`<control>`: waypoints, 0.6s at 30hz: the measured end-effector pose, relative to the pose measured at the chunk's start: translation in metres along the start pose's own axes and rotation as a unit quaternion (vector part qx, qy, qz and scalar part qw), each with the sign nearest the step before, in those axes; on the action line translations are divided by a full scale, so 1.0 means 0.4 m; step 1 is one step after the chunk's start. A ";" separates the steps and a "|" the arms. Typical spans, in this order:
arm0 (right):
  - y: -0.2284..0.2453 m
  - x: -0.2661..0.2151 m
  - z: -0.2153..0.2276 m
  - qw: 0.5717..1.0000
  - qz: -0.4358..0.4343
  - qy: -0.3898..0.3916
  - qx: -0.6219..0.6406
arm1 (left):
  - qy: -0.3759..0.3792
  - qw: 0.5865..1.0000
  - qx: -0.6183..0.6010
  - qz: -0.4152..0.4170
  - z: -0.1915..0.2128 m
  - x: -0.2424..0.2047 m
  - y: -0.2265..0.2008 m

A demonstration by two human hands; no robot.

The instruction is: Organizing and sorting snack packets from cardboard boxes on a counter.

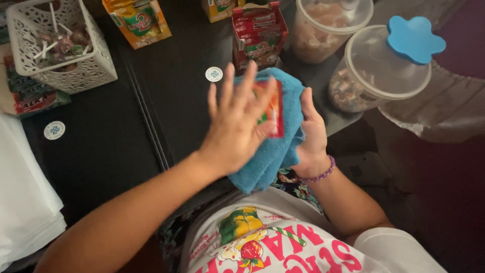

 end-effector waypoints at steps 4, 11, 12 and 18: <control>-0.010 0.005 -0.019 1.000 -0.018 -0.007 0.010 | 0.024 1.000 -0.004 -0.012 -0.010 -0.008 -0.021; -0.020 0.022 -0.038 0.998 -0.021 -0.051 -0.031 | -0.086 0.986 -0.124 0.071 0.045 0.019 0.103; -0.021 0.023 -0.035 0.998 -0.027 -0.050 -0.026 | -0.124 0.966 -0.210 0.083 0.053 0.016 0.122; -0.021 0.029 -0.014 0.986 -0.024 -0.157 -0.051 | -0.187 0.936 -0.283 0.095 0.148 0.045 0.144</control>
Point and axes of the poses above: each hand's wrist, its own x-axis towards the middle knuckle, its own z-axis out of the back of the hand, y = z × x, the point moved 7 cm from there along x, towards the middle knuckle, and after that the axes turned 8 degrees about -x, right-handed, at the moved point
